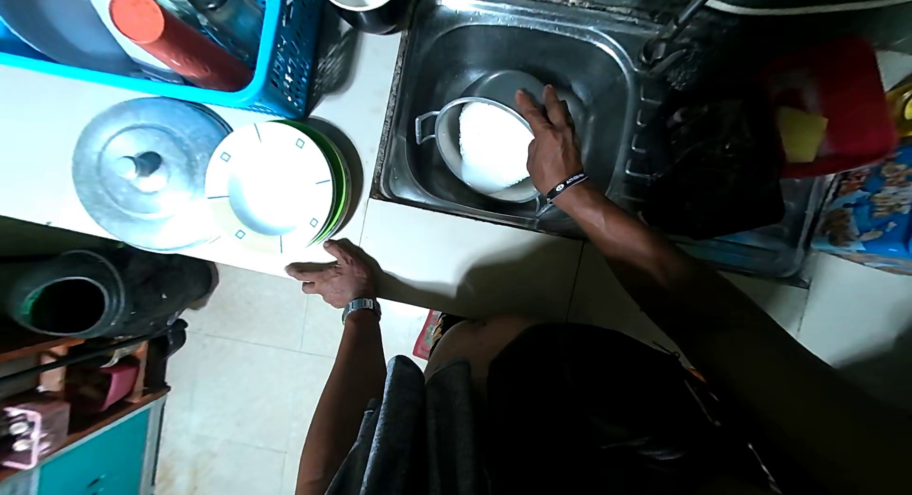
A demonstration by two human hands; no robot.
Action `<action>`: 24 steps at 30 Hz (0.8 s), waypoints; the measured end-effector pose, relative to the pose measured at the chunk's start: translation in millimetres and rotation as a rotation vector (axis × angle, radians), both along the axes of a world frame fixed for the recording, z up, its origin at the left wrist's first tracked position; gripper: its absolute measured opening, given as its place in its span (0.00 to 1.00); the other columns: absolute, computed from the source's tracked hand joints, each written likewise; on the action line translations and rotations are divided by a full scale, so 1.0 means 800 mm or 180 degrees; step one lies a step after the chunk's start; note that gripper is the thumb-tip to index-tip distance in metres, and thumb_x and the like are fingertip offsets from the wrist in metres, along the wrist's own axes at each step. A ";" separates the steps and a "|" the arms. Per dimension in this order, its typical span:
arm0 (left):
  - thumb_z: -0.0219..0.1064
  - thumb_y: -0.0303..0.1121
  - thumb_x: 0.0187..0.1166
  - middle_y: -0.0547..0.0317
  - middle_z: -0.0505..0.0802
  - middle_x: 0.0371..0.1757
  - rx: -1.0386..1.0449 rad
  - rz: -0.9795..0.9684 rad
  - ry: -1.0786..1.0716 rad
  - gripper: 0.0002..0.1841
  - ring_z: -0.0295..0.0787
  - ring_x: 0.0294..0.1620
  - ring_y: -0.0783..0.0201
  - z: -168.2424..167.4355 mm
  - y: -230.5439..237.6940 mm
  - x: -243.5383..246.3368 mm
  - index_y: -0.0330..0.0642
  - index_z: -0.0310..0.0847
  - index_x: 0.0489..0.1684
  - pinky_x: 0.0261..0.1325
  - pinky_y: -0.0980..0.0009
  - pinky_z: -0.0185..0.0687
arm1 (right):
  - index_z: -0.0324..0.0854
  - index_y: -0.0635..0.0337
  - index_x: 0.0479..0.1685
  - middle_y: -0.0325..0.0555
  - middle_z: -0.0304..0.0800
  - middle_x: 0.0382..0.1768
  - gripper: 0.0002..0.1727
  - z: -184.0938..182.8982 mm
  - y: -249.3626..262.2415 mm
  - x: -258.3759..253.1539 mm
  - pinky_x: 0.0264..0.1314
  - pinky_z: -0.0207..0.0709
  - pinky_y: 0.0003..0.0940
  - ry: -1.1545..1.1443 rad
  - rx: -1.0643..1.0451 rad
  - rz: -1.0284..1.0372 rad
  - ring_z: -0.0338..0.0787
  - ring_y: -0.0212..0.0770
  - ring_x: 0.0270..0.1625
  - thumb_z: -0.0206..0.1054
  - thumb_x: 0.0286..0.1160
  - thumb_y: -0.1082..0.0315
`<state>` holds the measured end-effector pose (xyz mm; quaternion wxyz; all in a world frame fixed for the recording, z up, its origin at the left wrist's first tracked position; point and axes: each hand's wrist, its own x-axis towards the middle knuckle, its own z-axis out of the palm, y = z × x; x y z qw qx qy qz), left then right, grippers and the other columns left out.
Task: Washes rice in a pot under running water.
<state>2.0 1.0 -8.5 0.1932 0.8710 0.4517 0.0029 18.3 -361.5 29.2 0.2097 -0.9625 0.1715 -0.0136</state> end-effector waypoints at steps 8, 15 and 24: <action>0.48 0.69 0.84 0.29 0.69 0.84 0.0027 0.0054 -0.0023 0.48 0.85 0.70 0.36 -0.001 0.000 0.001 0.51 0.34 0.97 0.63 0.44 0.86 | 0.62 0.31 0.91 0.60 0.52 0.93 0.45 0.000 0.000 -0.001 0.86 0.65 0.57 -0.0030 -0.0005 -0.0005 0.60 0.63 0.91 0.53 0.74 0.83; 0.48 0.69 0.84 0.28 0.68 0.85 0.0000 0.0028 0.0020 0.48 0.84 0.71 0.36 -0.001 0.000 0.001 0.50 0.32 0.97 0.63 0.45 0.86 | 0.62 0.31 0.92 0.60 0.51 0.93 0.45 -0.001 0.001 -0.001 0.86 0.64 0.59 -0.0047 -0.0007 0.0030 0.59 0.64 0.91 0.53 0.74 0.83; 0.48 0.69 0.84 0.27 0.70 0.83 0.0049 0.0025 0.0004 0.48 0.84 0.70 0.35 -0.003 0.001 0.002 0.49 0.34 0.97 0.63 0.43 0.86 | 0.61 0.31 0.92 0.59 0.48 0.94 0.45 0.000 0.000 0.001 0.88 0.62 0.58 0.0027 0.0005 0.0063 0.56 0.63 0.93 0.53 0.74 0.83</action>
